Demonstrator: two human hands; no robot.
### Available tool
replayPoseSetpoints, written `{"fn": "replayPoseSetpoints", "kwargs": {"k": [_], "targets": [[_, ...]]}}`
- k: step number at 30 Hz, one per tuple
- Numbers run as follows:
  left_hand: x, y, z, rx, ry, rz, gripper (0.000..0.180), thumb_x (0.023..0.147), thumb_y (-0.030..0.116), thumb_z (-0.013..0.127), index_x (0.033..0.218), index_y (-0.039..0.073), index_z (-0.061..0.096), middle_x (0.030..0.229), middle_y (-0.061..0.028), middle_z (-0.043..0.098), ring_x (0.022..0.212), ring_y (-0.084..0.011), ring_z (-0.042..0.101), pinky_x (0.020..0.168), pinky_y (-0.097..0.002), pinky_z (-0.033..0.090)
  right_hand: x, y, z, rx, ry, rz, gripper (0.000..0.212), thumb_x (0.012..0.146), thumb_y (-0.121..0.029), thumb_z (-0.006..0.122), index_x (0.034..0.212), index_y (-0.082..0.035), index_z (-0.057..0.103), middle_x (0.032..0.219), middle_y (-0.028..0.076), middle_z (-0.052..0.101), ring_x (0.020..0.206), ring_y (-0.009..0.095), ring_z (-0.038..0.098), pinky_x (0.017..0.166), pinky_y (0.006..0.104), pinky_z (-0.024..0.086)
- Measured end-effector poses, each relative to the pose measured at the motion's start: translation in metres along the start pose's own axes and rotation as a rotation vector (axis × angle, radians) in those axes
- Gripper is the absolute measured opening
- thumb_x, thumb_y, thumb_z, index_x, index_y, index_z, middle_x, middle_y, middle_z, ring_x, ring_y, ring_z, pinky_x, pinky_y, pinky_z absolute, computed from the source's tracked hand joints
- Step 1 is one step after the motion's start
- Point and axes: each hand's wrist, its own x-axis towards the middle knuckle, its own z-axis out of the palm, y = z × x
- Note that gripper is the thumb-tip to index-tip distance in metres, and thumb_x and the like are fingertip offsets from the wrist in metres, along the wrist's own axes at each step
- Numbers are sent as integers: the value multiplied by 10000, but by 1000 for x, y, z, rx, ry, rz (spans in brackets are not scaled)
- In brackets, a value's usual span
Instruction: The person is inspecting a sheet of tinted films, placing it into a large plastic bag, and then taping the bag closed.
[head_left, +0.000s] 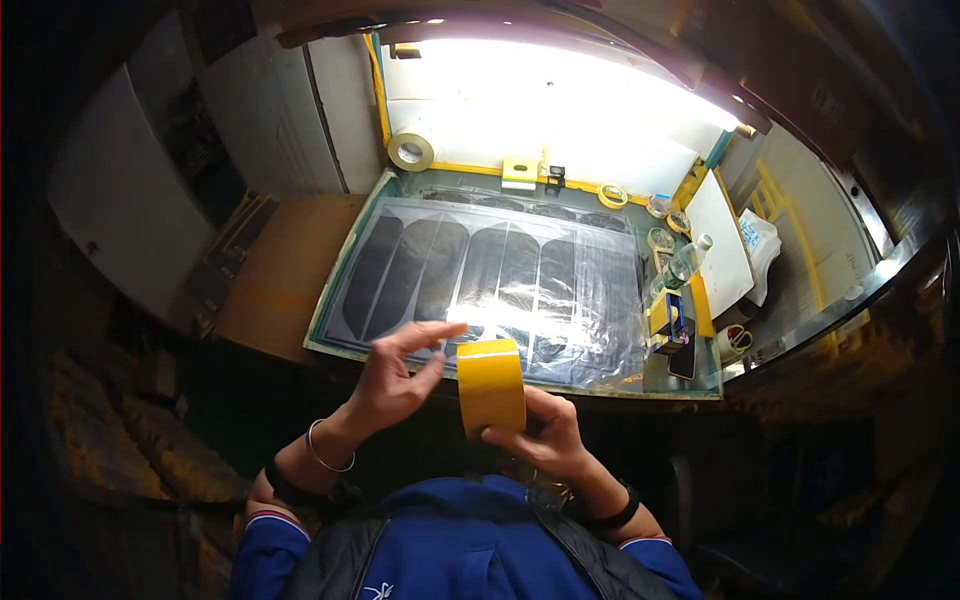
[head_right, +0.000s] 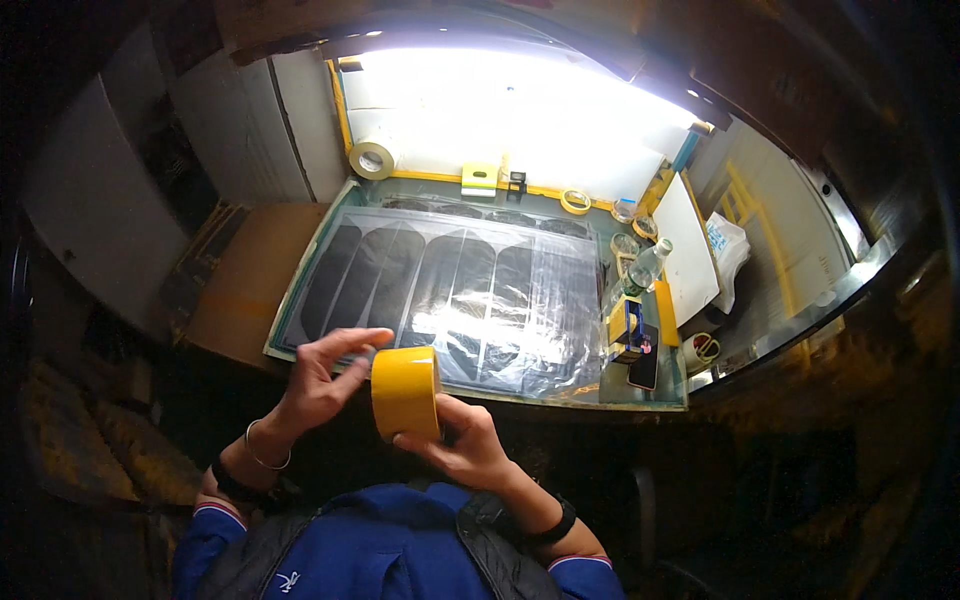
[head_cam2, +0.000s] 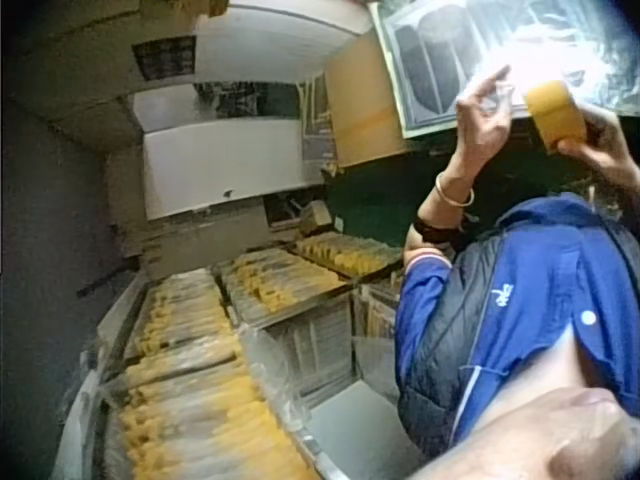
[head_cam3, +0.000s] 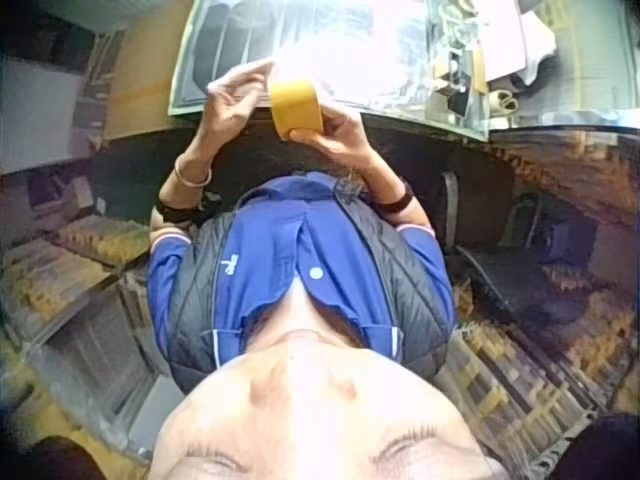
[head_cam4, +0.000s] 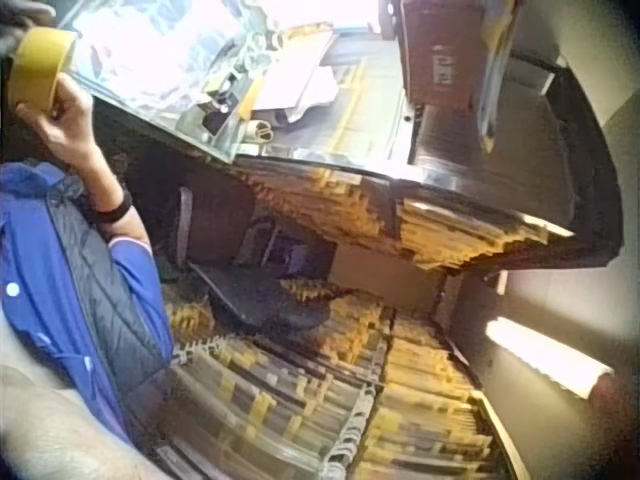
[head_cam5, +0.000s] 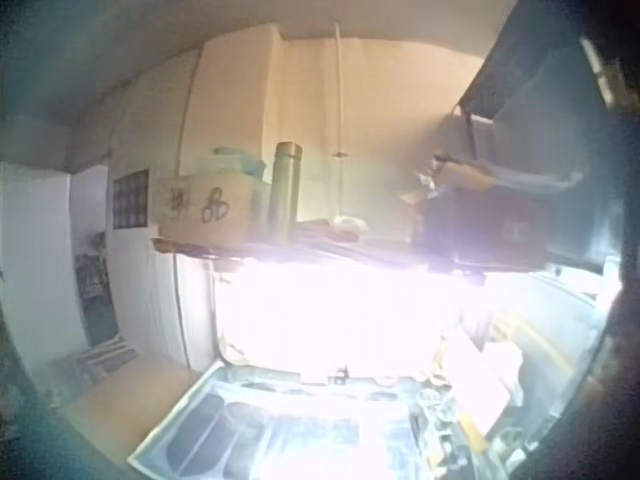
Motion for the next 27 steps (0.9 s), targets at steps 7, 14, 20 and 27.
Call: {"fn": "replayPoseSetpoints", "kwargs": {"k": [7,14,20,27], "targets": [[-5,28,-17,124,-44,355,167,701,27,700,858,41,644,856,-75,640,791,-193,602,697,-286,483,15,1,25,-335,75,-105,239,736,-109,715,909,9,600,764,89,614,662,130,583,611,254,466],[-14,20,-21,81,-12,407,131,659,49,741,744,55,641,810,-45,646,717,-170,605,632,-275,488,21,-2,37,-514,41,-201,217,717,-144,725,811,-3,590,654,128,552,529,223,542,506,284,431],[-15,20,-24,79,-33,449,102,677,9,708,737,52,638,823,-51,648,735,-179,614,654,-279,495,23,-5,39,-557,23,-183,206,714,-131,722,808,-6,588,638,125,553,525,237,555,496,288,429],[-14,16,-25,79,-70,462,99,684,-9,690,744,43,631,814,-57,643,729,-191,617,661,-286,501,26,-9,37,-565,-7,-191,203,716,-121,716,836,-8,597,634,127,554,529,236,567,486,292,428]]}}
